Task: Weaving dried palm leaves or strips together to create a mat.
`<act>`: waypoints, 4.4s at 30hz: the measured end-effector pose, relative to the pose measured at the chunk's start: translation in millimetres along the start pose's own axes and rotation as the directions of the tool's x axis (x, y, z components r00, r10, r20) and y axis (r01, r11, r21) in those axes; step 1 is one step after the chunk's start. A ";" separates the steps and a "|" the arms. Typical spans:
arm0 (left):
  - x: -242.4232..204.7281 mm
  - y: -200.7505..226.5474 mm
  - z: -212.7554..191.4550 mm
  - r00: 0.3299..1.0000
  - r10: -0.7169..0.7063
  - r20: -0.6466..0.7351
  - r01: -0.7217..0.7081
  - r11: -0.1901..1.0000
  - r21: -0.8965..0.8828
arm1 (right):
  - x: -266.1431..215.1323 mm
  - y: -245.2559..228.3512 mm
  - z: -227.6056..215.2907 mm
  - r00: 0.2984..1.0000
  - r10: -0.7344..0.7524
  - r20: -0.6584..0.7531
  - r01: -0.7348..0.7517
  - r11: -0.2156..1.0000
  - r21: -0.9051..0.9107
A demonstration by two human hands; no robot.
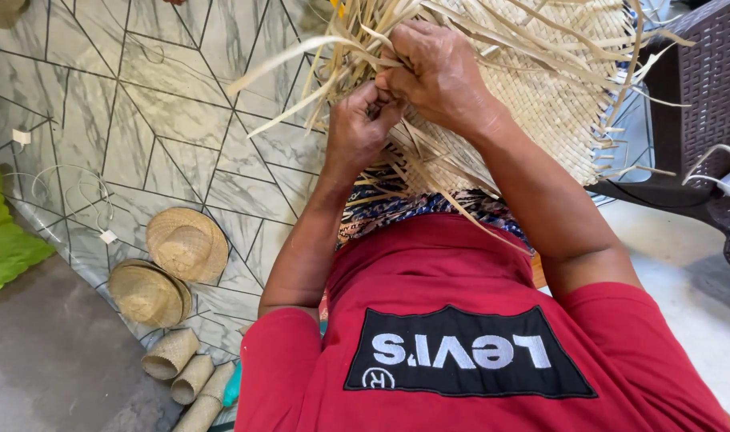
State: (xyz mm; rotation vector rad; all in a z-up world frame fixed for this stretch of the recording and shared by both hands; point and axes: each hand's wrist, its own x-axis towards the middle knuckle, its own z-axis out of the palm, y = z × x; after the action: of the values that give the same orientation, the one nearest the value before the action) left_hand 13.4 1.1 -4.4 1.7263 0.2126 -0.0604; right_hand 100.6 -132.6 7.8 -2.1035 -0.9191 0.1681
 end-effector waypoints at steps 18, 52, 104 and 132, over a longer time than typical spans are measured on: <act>10.2 -20.1 2.1 0.980 -0.191 0.048 0.196 0.973 -0.125 | -57.2 -31.4 -22.4 0.998 0.000 -0.055 0.022 0.921 0.388; 1.8 -10.8 -1.1 0.993 -0.117 0.011 0.117 0.993 0.033 | -9.5 -25.4 -40.2 0.994 -0.016 0.105 0.013 0.999 0.030; 49.9 -41.9 48.4 0.977 0.183 -0.109 -0.153 0.959 0.237 | -97.7 18.9 -41.3 0.936 0.351 -0.015 -0.235 0.658 0.715; 48.4 -12.2 41.8 0.865 0.499 0.045 -0.412 0.658 0.630 | -119.1 -95.0 -199.7 0.966 0.210 0.148 -0.234 0.958 0.165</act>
State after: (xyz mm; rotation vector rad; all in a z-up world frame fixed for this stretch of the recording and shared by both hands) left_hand 62.1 -32.9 -31.1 2.4126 -0.1867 0.4092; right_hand 43.2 -299.5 186.5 -2.0385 -0.7087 0.4920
